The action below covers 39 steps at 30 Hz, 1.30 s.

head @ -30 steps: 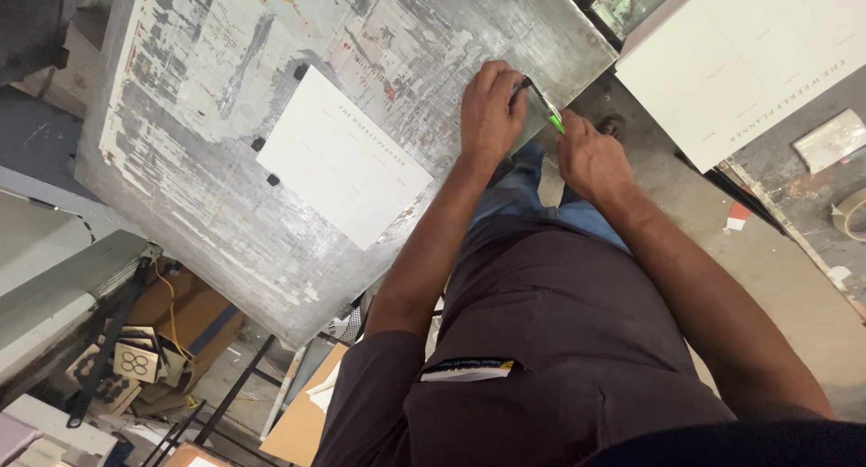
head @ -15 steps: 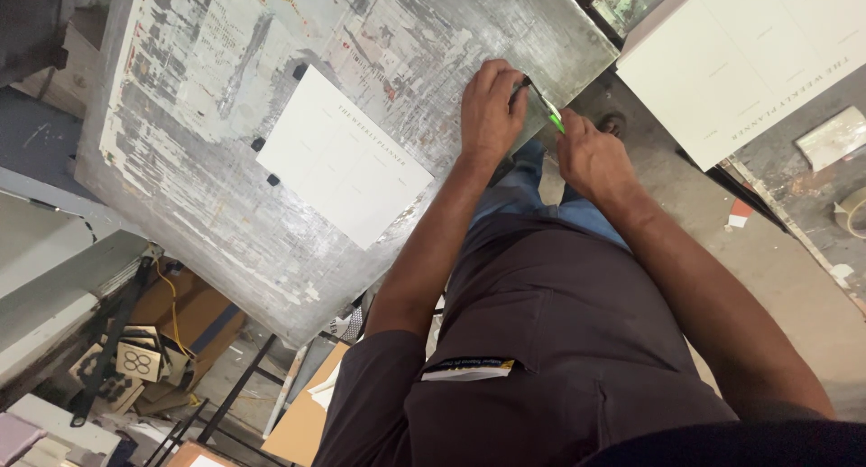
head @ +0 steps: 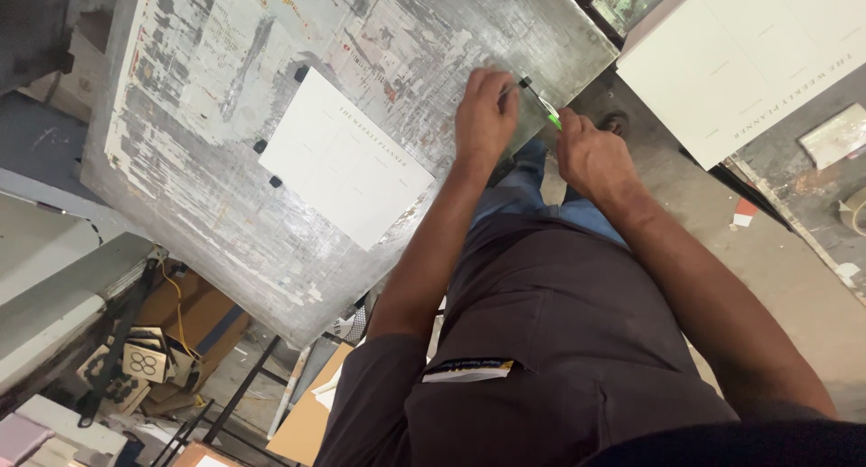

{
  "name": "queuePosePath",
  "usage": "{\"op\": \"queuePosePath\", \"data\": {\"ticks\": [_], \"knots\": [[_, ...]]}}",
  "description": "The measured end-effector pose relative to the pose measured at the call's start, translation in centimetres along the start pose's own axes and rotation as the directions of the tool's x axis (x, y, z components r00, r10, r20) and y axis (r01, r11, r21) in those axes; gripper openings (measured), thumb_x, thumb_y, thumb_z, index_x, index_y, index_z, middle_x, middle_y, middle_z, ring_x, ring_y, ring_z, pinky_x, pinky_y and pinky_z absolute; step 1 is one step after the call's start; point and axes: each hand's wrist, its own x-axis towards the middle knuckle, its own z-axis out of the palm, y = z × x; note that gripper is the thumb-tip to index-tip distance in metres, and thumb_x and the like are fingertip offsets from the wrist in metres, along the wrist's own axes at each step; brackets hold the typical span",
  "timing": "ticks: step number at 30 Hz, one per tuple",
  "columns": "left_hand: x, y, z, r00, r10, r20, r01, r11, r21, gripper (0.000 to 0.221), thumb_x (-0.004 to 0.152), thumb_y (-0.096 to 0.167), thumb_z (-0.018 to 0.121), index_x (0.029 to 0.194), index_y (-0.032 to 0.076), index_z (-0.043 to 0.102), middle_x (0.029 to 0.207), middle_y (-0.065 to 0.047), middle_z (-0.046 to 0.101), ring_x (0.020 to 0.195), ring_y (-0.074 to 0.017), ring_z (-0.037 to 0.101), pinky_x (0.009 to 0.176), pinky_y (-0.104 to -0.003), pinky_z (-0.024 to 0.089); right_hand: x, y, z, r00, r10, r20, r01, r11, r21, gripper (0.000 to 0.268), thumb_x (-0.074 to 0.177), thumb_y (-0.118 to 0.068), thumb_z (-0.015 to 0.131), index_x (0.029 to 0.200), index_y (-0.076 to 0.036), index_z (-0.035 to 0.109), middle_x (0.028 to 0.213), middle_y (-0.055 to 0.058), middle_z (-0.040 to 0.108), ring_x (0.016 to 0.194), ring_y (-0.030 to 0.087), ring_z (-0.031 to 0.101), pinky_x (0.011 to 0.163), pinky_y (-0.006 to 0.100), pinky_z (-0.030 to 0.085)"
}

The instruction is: The recorder prepares stationery items at a workshop table and operates a press machine.

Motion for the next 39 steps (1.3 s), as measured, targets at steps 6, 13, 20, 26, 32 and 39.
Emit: {"op": "queuePosePath", "data": {"ticks": [6,13,20,26,32,39], "knots": [[-0.7,-3.5,2.4,0.923,-0.366,0.122,0.384,0.902,-0.196,0.010,0.085,0.011,0.074,0.091,0.004,0.074,0.078,-0.007,0.076,0.067,-0.0180,0.075,0.064,-0.032,0.058,-0.1,0.1,0.3,1.000,0.022,0.007,-0.022,1.000,0.007,0.034,0.103,-0.015,0.057,0.128,0.006,0.055,0.095,0.024,0.069,0.073,0.042,0.070,0.061,0.051,0.056],[-0.4,-5.0,4.0,0.843,-0.469,0.262,0.535,0.781,-0.322,0.014,0.089,0.010,0.072,0.092,-0.003,0.075,0.071,-0.008,0.074,0.064,-0.0100,0.069,0.061,-0.027,0.055,-0.2,0.4,0.5,1.000,0.024,-0.020,-0.024,1.000,0.007,0.035,0.102,-0.015,0.058,0.129,0.007,0.055,0.096,0.024,0.069,0.073,0.041,0.070,0.062,0.050,0.057],[-0.1,-6.0,4.6,0.813,-0.496,0.305,0.582,0.715,-0.388,0.013,0.087,0.007,0.069,0.089,-0.004,0.075,0.068,-0.007,0.072,0.060,-0.0091,0.067,0.057,-0.025,0.053,0.0,0.2,0.3,0.999,0.039,-0.006,-0.039,0.999,-0.019,0.034,0.102,-0.015,0.059,0.128,0.006,0.055,0.093,0.022,0.069,0.069,0.041,0.070,0.058,0.049,0.056],[0.9,-4.6,3.6,0.763,-0.543,0.350,0.644,0.681,-0.348,0.015,0.086,0.010,0.067,0.088,-0.003,0.076,0.065,-0.007,0.072,0.050,-0.0086,0.060,0.044,-0.026,0.045,0.0,0.2,0.4,0.999,0.034,0.022,-0.031,0.993,-0.114,0.030,0.100,-0.014,0.058,0.124,0.005,0.055,0.090,0.020,0.069,0.065,0.038,0.070,0.054,0.047,0.056],[1.2,-4.6,3.8,0.699,-0.609,0.374,0.712,0.641,-0.287,0.016,0.086,0.012,0.068,0.089,-0.002,0.077,0.064,-0.007,0.072,0.045,-0.0080,0.059,0.039,-0.025,0.045,0.2,-0.7,-0.5,0.999,-0.015,0.047,0.030,0.947,-0.320,0.024,0.098,-0.012,0.056,0.119,0.001,0.058,0.082,0.012,0.066,0.058,0.028,0.069,0.048,0.039,0.054],[1.4,-4.4,3.6,0.709,-0.610,0.352,0.701,0.666,-0.257,0.018,0.086,0.012,0.066,0.092,-0.001,0.077,0.066,-0.005,0.074,0.048,-0.0069,0.061,0.041,-0.024,0.048,0.3,-1.2,-1.8,0.997,-0.061,0.044,0.074,0.903,-0.423,0.017,0.101,-0.015,0.054,0.112,-0.003,0.060,0.077,0.006,0.065,0.055,0.019,0.068,0.043,0.033,0.051]]}}
